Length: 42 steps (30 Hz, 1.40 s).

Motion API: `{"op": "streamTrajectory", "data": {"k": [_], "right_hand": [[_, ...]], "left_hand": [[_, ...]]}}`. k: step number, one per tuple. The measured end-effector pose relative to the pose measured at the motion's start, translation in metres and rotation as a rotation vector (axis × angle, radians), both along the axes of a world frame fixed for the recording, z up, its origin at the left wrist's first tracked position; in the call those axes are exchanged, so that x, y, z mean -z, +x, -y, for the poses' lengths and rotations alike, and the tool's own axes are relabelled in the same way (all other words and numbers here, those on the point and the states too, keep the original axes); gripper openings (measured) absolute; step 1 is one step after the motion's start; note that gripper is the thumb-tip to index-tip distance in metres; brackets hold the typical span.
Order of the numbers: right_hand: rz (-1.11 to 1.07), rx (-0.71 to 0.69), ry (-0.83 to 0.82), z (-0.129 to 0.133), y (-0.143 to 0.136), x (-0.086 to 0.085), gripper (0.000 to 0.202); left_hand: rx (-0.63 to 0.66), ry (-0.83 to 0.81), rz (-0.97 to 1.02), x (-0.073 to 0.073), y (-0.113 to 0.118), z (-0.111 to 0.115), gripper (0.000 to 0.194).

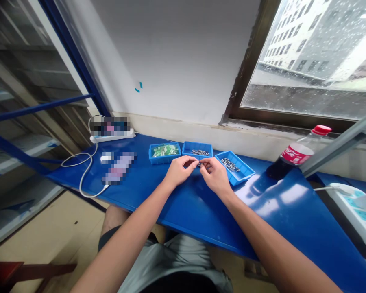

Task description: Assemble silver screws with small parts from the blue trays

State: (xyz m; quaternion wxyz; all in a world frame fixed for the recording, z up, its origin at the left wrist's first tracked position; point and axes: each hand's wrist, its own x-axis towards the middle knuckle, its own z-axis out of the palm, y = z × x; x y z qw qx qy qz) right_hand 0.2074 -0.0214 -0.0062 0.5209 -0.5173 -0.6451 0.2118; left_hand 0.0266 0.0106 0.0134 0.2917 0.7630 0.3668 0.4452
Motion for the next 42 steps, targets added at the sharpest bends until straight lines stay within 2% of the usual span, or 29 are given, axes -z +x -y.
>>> {"op": "streamTrajectory", "data": {"k": [4, 13, 16, 23, 28, 32, 37, 42], "right_hand": [[-0.017, -0.020, 0.006, 0.001, 0.002, 0.000, 0.020], [0.015, -0.069, 0.029, 0.002, -0.001, -0.003, 0.011], [-0.052, -0.056, -0.024, 0.001, 0.000, 0.000, 0.019], [-0.059, -0.089, -0.078, -0.004, 0.003, 0.009, 0.033], [-0.095, -0.109, -0.074, -0.001, 0.000, 0.005, 0.031], [-0.183, -0.075, -0.056, 0.001, -0.001, 0.002, 0.034], [-0.279, -0.078, -0.092, 0.001, 0.000, 0.002, 0.042], [-0.299, -0.110, -0.113, 0.003, -0.002, 0.002, 0.040]], "left_hand": [[0.024, -0.011, -0.104, -0.003, -0.001, 0.003, 0.027], [0.004, -0.042, -0.080, 0.003, -0.001, -0.001, 0.021], [0.022, -0.030, -0.090, 0.004, -0.001, -0.002, 0.022], [0.031, -0.006, -0.105, 0.010, -0.001, -0.006, 0.027], [0.021, -0.033, -0.053, 0.006, 0.000, -0.003, 0.024], [0.019, -0.096, -0.015, 0.003, 0.000, -0.001, 0.022], [0.038, -0.132, 0.009, 0.006, -0.001, -0.003, 0.025], [0.026, -0.154, 0.067, 0.011, -0.001, -0.005, 0.033]]}}
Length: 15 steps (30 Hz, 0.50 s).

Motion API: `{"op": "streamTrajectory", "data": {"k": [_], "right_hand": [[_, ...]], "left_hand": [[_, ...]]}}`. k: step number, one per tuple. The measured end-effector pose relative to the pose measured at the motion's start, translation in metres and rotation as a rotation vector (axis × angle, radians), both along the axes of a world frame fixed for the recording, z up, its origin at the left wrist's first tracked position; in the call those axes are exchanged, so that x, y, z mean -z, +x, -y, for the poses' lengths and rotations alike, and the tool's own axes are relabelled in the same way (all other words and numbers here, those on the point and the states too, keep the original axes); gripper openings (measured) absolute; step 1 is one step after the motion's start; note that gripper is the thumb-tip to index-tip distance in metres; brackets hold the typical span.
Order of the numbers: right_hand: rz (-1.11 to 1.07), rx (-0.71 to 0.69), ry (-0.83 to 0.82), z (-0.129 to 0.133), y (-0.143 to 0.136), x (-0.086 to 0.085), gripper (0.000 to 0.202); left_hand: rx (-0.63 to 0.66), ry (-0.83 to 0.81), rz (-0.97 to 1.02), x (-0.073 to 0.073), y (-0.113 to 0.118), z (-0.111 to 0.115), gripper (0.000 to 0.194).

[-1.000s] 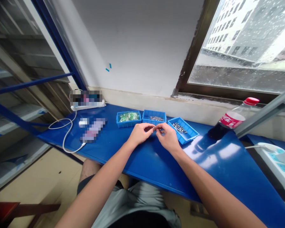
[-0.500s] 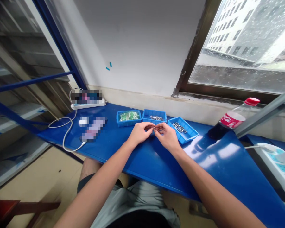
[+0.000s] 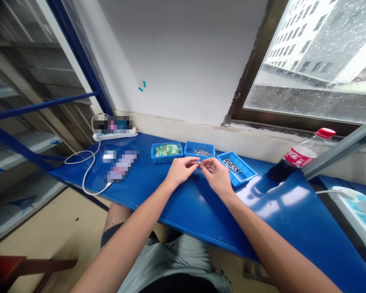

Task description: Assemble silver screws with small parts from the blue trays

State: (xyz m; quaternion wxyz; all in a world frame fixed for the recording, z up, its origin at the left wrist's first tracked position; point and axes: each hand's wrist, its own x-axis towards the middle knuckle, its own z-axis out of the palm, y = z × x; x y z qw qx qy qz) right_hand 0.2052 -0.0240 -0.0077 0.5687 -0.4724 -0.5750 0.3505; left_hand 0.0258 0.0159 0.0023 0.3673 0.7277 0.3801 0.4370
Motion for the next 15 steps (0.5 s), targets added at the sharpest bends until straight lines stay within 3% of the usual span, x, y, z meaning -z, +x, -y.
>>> {"op": "streamTrajectory", "data": {"k": [5, 10, 15], "right_hand": [[-0.024, 0.007, 0.002, 0.0007, -0.0026, -0.0020, 0.043], [-0.045, -0.013, 0.005, 0.0014, -0.0044, -0.0050, 0.040], [-0.003, 0.006, 0.017, 0.0006, -0.0041, -0.0033, 0.039]], "left_hand": [[-0.006, -0.015, -0.013, -0.0024, 0.0004, 0.0027, 0.043], [0.050, -0.005, 0.030, -0.0059, 0.0016, 0.0054, 0.042], [0.021, -0.003, 0.120, -0.0072, 0.0014, 0.0030, 0.040]]}}
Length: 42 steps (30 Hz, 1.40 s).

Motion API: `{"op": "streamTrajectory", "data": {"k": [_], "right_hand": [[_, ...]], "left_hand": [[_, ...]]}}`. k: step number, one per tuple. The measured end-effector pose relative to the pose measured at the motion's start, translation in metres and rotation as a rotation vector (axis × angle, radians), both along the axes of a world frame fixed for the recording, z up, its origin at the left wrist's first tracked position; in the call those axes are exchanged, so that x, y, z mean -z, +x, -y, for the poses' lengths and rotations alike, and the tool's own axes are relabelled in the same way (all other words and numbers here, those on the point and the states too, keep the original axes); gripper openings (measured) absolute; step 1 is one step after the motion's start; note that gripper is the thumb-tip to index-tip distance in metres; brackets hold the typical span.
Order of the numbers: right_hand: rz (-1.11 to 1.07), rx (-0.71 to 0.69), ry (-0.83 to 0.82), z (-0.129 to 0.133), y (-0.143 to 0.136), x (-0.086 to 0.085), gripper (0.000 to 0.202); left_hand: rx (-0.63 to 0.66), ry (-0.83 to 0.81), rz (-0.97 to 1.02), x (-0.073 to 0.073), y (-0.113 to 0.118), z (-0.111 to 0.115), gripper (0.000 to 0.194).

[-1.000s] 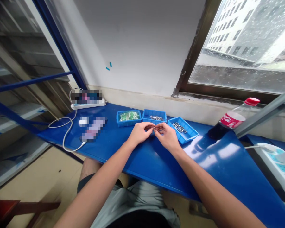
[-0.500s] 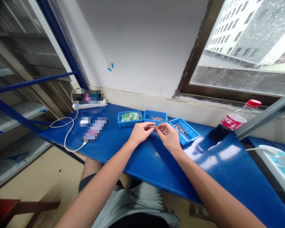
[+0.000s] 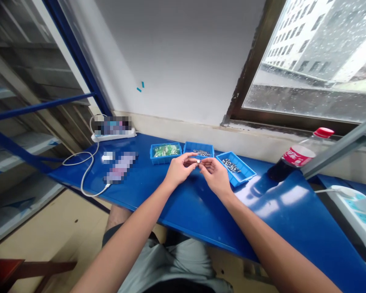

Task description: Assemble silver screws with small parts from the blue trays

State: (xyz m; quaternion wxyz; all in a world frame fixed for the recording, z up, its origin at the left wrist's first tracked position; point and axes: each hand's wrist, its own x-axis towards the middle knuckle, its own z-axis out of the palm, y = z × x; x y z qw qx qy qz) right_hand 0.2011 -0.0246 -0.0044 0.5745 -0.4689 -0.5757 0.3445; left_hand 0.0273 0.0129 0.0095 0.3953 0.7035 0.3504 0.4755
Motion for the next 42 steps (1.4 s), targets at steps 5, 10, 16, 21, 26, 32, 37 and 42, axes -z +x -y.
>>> {"op": "streamTrajectory", "data": {"k": [5, 10, 16, 21, 26, 32, 37, 42], "right_hand": [[0.084, 0.024, 0.022, -0.001, 0.002, 0.005, 0.039], [0.141, 0.036, 0.015, -0.004, 0.006, 0.010, 0.037], [0.132, -0.028, -0.014, -0.003, 0.006, 0.007, 0.041], [0.058, -0.127, -0.106, 0.002, 0.002, 0.000, 0.042], [-0.052, -0.172, -0.163, 0.002, 0.001, -0.001, 0.042], [-0.089, -0.144, -0.178, 0.001, 0.001, -0.002, 0.045], [-0.241, -0.095, -0.208, 0.000, 0.001, -0.007, 0.040], [-0.436, 0.033, -0.170, -0.006, 0.009, -0.006, 0.035]], "left_hand": [[-0.095, 0.095, -0.017, -0.004, -0.002, -0.002, 0.024], [-0.069, 0.024, 0.015, -0.007, -0.002, 0.002, 0.019], [0.018, -0.010, -0.039, -0.009, 0.000, 0.005, 0.024], [0.063, 0.003, -0.077, -0.011, 0.000, 0.006, 0.028], [0.126, 0.017, -0.077, -0.010, 0.001, 0.006, 0.029], [0.147, -0.009, -0.043, -0.007, 0.004, 0.005, 0.033], [-0.041, 0.090, -0.118, -0.008, 0.000, 0.002, 0.033], [-0.052, 0.339, -0.420, -0.001, -0.002, 0.000, 0.024]]}}
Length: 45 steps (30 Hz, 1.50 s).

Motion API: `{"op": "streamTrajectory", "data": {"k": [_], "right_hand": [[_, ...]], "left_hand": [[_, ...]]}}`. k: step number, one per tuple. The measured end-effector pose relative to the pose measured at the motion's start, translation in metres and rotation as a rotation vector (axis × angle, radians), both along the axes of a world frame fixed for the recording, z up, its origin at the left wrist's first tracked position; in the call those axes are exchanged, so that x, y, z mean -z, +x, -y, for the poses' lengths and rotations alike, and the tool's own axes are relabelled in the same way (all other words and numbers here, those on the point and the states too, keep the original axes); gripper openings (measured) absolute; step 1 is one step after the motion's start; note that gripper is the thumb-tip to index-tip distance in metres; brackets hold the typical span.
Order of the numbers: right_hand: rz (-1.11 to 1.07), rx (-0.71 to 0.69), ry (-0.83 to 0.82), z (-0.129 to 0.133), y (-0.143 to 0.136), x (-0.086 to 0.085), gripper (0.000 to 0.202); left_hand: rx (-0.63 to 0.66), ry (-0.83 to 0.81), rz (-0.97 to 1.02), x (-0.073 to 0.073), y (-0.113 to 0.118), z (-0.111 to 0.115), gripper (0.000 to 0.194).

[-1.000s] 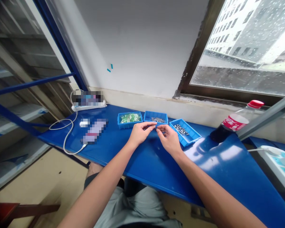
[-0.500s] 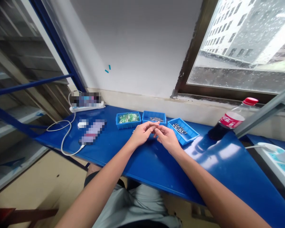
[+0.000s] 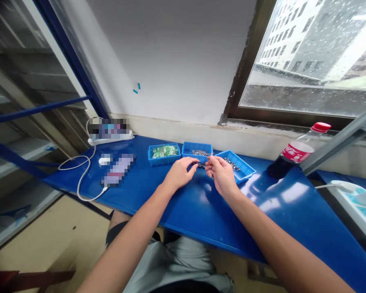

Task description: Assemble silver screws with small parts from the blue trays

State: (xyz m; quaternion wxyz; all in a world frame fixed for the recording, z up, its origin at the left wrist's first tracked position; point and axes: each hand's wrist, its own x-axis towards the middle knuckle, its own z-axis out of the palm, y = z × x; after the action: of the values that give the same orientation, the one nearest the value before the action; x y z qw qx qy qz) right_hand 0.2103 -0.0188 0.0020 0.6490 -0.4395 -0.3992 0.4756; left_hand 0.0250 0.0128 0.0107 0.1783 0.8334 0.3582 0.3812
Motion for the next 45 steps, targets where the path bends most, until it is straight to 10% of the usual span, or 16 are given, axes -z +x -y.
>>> {"op": "streamTrajectory", "data": {"k": [5, 12, 16, 45], "right_hand": [[0.049, 0.065, 0.005, -0.003, 0.004, 0.009, 0.035], [1.173, 0.056, 0.393, -0.003, 0.005, 0.018, 0.026], [1.438, 0.016, 0.441, -0.008, 0.008, 0.024, 0.033], [1.393, -0.052, 0.464, -0.007, 0.005, 0.018, 0.036]], "left_hand": [[0.022, 0.089, -0.144, 0.006, -0.001, -0.001, 0.025], [-0.112, 0.059, -0.151, 0.004, -0.005, -0.002, 0.026], [-0.121, 0.046, -0.136, 0.006, -0.004, -0.003, 0.024], [-0.054, 0.002, -0.083, 0.006, -0.004, -0.004, 0.022]]}}
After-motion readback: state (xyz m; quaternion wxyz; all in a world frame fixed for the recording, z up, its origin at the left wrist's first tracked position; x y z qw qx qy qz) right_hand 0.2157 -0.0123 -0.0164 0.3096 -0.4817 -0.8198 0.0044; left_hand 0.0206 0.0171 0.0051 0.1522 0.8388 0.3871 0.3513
